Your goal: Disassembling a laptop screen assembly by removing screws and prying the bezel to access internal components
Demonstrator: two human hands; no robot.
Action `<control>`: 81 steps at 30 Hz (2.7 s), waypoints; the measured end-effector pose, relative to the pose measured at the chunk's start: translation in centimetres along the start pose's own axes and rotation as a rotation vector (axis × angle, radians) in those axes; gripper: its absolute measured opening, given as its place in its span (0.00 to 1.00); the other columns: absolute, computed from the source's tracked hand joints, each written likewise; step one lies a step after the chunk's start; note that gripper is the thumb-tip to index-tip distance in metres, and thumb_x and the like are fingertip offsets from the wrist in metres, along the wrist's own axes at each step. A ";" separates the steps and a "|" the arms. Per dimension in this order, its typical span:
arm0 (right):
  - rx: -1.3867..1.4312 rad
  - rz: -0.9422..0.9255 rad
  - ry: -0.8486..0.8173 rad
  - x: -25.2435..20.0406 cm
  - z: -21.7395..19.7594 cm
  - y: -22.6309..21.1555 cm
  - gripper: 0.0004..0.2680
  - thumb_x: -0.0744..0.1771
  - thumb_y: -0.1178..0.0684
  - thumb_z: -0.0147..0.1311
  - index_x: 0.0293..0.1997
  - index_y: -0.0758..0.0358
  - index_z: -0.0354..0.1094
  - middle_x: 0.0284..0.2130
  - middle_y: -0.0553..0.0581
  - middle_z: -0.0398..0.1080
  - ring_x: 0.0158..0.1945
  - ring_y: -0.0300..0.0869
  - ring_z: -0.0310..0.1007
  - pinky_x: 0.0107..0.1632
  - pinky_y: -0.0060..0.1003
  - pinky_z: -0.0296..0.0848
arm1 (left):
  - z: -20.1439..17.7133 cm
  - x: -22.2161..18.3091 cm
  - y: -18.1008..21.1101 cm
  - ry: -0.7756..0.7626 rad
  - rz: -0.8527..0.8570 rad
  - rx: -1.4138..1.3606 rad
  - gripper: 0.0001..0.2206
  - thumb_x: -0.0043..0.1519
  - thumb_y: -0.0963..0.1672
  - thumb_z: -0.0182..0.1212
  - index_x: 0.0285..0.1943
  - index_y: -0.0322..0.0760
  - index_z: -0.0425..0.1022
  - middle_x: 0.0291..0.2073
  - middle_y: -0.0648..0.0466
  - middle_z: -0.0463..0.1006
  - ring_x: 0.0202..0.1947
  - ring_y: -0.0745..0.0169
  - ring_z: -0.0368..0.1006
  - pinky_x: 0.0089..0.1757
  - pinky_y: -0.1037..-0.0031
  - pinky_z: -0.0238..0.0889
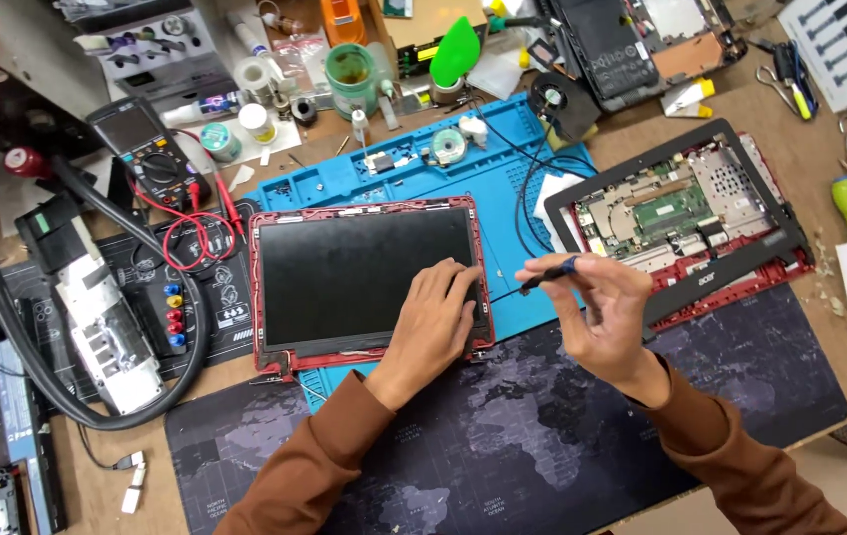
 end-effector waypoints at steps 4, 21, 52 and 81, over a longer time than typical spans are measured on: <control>-0.015 0.006 -0.004 -0.8 -0.2 -0.1 0.16 0.67 0.73 0.47 0.58 0.69 0.45 0.44 0.74 0.73 0.42 0.62 0.80 0.43 0.52 0.85 | -0.4 -0.4 0.1 -0.018 0.040 0.030 0.15 0.63 0.40 0.59 0.59 0.37 0.71 0.52 0.46 0.71 0.62 0.41 0.66 0.61 0.57 0.56; -0.040 -0.042 -0.089 -0.3 1.4 -0.4 0.15 0.67 0.71 0.51 0.56 0.66 0.53 0.41 0.63 0.74 0.42 0.52 0.81 0.42 0.45 0.84 | -0.1 -1.3 0.2 0.000 0.089 0.090 0.15 0.64 0.40 0.57 0.61 0.42 0.73 0.57 0.45 0.70 0.66 0.41 0.64 0.64 0.55 0.53; -0.045 -0.020 -0.032 1.0 0.2 -1.3 0.14 0.63 0.65 0.66 0.45 0.60 0.61 0.32 0.54 0.70 0.37 0.45 0.79 0.41 0.40 0.85 | -0.2 -1.3 0.3 -0.014 0.078 0.095 0.16 0.63 0.40 0.59 0.60 0.45 0.74 0.57 0.44 0.70 0.67 0.42 0.63 0.65 0.55 0.53; -0.022 0.052 -0.094 0.2 -0.3 0.0 0.13 0.64 0.65 0.64 0.46 0.59 0.62 0.38 0.57 0.74 0.44 0.46 0.79 0.47 0.42 0.84 | 0.0 -1.5 0.2 -0.040 0.071 0.114 0.16 0.63 0.41 0.57 0.61 0.47 0.73 0.58 0.44 0.70 0.67 0.42 0.63 0.66 0.56 0.52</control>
Point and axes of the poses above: each hand's wrist, its own x-axis towards the middle knuckle, its own z-axis out of the palm, y = z × x, the point moved 6 cm from there along x, towards the middle knuckle
